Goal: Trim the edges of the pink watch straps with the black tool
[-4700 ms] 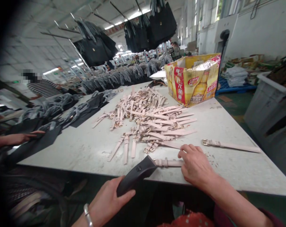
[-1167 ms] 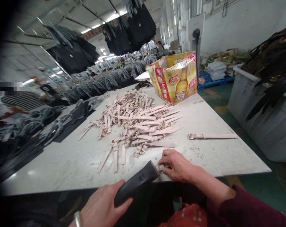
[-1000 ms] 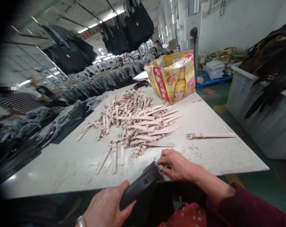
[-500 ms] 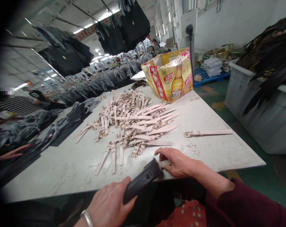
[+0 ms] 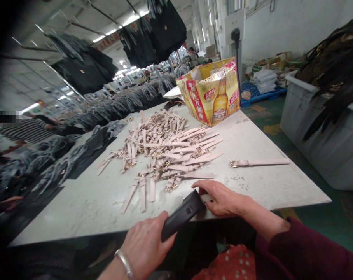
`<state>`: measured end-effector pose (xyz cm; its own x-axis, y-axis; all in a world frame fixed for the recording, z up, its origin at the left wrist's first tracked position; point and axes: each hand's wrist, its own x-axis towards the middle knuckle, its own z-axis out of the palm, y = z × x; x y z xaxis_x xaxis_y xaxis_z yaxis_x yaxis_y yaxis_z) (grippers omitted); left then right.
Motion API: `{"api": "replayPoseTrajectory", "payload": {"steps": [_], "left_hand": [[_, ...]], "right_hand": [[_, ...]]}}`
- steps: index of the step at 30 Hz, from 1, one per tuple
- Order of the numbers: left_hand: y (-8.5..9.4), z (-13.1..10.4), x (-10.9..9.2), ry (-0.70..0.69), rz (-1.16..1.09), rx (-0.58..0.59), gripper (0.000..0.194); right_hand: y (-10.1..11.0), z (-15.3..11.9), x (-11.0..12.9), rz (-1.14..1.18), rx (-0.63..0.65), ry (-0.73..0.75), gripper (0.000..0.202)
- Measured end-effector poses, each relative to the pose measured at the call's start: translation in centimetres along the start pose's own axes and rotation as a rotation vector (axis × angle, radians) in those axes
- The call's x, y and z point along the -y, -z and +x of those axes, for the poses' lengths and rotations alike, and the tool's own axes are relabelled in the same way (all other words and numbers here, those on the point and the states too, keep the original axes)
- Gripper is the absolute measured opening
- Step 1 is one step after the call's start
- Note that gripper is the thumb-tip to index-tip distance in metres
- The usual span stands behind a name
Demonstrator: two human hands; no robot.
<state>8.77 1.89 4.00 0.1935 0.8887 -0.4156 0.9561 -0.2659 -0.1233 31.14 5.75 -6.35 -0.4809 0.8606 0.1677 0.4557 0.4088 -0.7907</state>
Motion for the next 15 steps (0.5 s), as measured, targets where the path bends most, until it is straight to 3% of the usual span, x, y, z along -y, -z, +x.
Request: {"api": "replayPoseTrajectory", "payload": {"steps": [4,9,15], "left_hand": [[-0.8,-0.2,0.8,0.030,-0.018,-0.015,0.028],[0.2,-0.7,1.3,0.054,0.003,0.055,0.031],[0.6,-0.4,0.2,0.023,0.026,0.019,0.032]], "right_hand": [[0.0,0.1,0.1,0.002,0.000,-0.003,0.071],[0.0,0.0,0.3,0.005,-0.019,0.017,0.069],[-0.3,0.0,-0.1,-0.007,-0.026,0.003,0.072]]}}
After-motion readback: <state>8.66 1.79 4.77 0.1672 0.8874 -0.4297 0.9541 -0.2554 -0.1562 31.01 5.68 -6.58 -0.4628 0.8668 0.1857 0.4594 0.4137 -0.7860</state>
